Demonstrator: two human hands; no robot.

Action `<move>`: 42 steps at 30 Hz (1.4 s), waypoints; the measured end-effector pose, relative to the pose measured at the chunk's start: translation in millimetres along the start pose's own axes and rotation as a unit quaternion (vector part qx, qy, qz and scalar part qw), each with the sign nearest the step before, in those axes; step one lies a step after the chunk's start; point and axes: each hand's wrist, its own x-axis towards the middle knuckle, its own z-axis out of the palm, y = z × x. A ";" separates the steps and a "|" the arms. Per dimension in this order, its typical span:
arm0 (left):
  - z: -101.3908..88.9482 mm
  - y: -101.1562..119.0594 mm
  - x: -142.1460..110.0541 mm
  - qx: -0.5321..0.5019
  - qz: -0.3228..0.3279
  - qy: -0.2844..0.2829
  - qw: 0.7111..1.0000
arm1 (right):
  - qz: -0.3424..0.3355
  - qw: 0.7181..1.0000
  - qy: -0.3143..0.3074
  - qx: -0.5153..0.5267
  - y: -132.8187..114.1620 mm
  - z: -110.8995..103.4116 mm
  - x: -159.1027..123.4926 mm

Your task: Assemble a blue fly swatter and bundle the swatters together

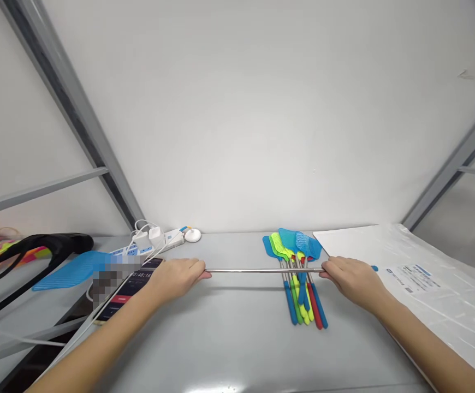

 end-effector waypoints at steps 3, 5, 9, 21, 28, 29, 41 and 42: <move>-1.9 0.2 2.3 -0.015 -0.003 0.000 1.000 | 0.004 1.000 0.002 0.016 12.3 5.1 -0.9; -6.2 4.2 6.3 -0.014 -0.007 0.007 1.000 | 0.012 0.999 -0.003 0.033 18.2 5.7 -1.4; -21.9 15.2 12.8 0.017 -0.022 0.018 0.999 | 0.020 0.998 -0.004 0.062 15.1 0.2 -0.9; -50.7 40.5 30.1 -0.044 0.003 -0.037 0.998 | 0.012 0.996 -0.013 0.083 -58.8 -26.4 51.1; -37.1 0.5 -8.3 -0.065 -0.100 -0.103 0.988 | 0.054 0.995 -0.045 0.078 -76.3 -38.8 37.0; -36.2 9.2 -5.1 -0.079 -0.111 -0.107 0.985 | 0.049 0.994 -0.052 0.079 -86.9 -39.4 44.1; -70.1 19.7 -22.5 -0.163 -0.124 0.002 0.979 | 0.086 0.990 -0.059 0.100 -85.7 -33.2 21.8; -73.2 9.4 -32.4 -0.183 -0.144 0.021 0.972 | 0.091 0.989 -0.054 0.101 -82.0 -34.3 17.4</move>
